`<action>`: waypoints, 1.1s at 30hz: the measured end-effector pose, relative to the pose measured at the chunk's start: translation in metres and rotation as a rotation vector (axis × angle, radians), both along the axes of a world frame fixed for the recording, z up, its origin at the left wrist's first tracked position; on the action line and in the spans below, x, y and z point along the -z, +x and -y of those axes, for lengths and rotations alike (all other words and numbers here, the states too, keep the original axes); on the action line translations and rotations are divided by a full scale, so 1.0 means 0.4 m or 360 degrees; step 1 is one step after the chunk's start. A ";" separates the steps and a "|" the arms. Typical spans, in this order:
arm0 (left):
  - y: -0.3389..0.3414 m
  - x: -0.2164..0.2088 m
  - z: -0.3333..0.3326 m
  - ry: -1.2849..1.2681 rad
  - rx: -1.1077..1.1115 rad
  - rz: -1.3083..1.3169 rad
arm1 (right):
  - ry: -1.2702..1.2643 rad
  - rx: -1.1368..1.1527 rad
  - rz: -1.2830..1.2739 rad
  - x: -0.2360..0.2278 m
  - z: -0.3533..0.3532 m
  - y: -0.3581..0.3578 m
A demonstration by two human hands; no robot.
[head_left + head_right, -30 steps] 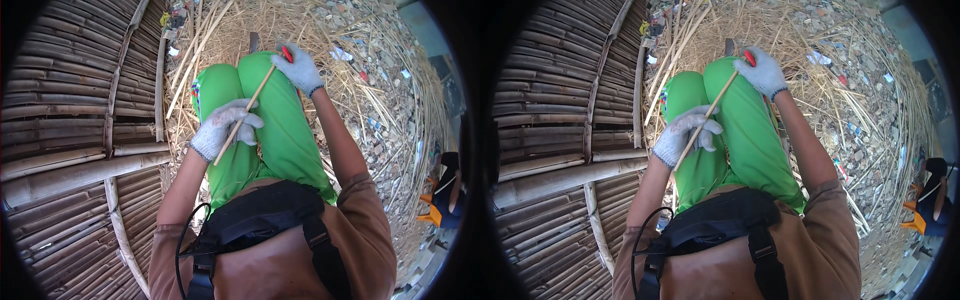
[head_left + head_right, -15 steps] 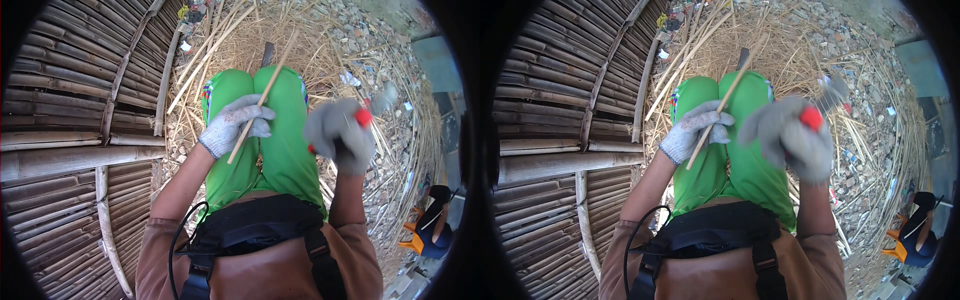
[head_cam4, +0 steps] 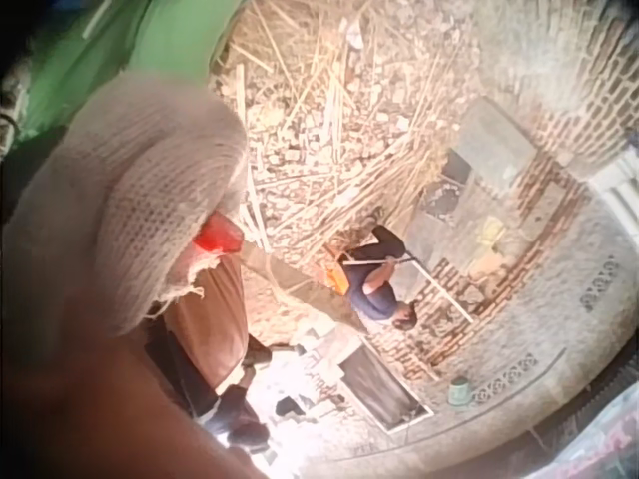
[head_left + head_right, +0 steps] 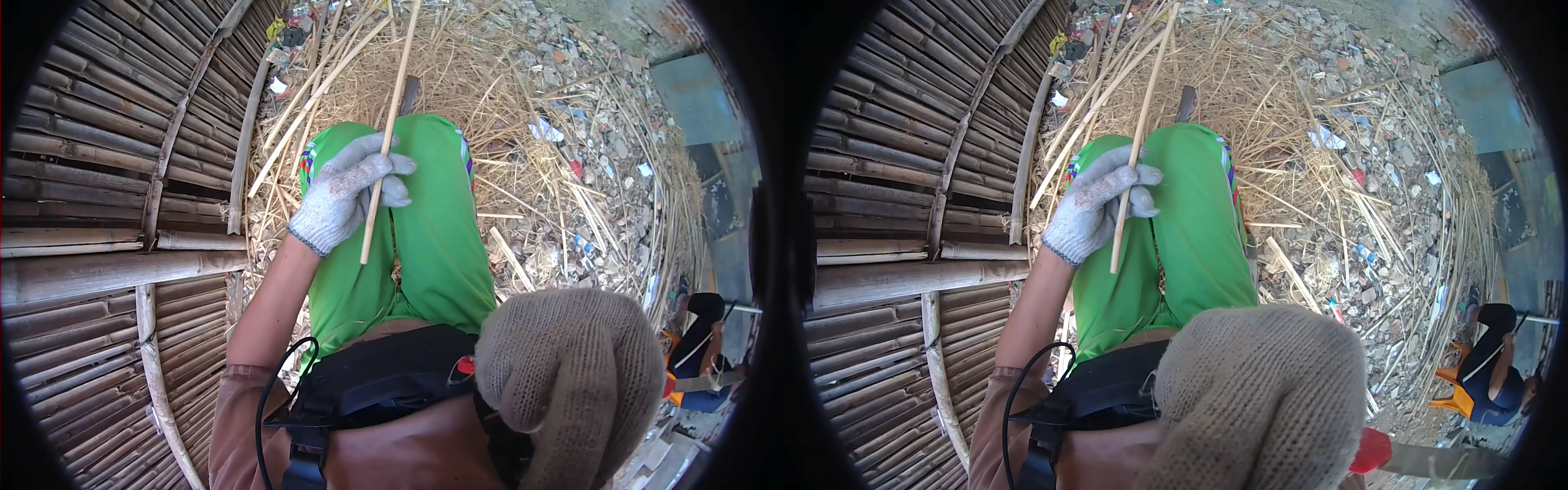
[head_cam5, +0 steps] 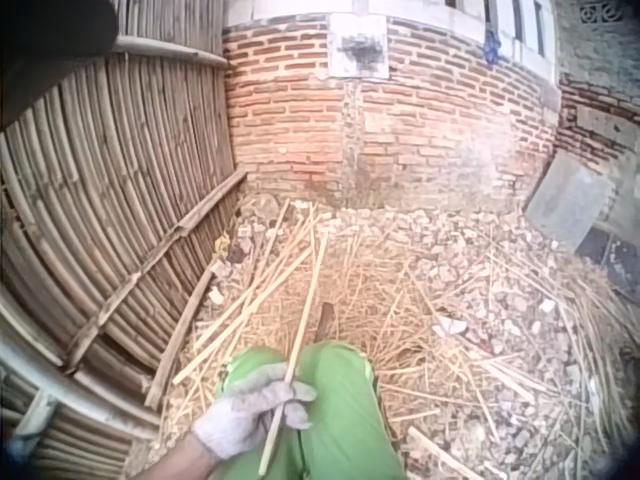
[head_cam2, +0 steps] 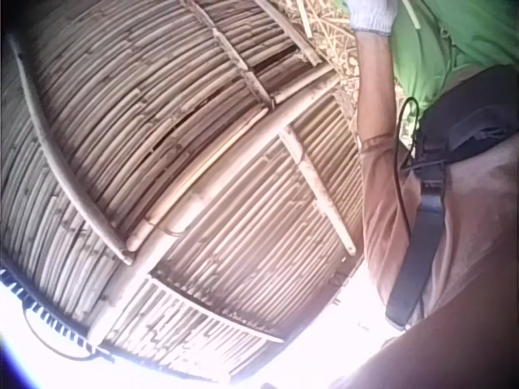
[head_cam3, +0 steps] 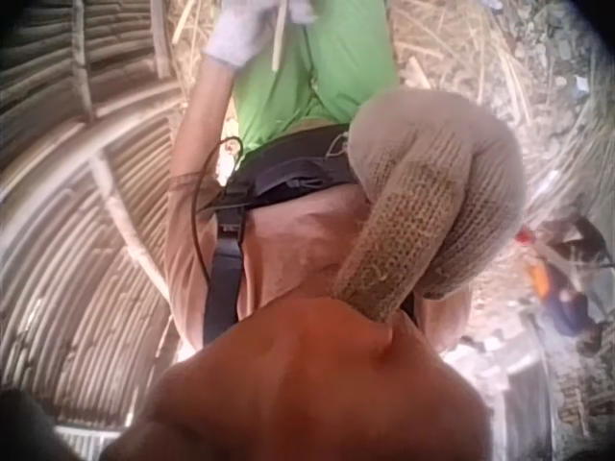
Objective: The person uses a cleaver to shave and smooth a thin bamboo stick, moving the blade along the length of the wood while holding it over their lap.
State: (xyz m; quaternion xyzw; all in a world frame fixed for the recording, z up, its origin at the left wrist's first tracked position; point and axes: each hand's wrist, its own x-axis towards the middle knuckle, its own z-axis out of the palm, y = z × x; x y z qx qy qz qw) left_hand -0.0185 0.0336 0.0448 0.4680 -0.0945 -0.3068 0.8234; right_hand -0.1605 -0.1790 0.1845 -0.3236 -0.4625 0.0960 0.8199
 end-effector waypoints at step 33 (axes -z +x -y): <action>-0.071 -0.006 -0.015 0.0547 0.0183 0.0007 | -0.2713 0.1753 -0.0356 0.408 0.142 0.265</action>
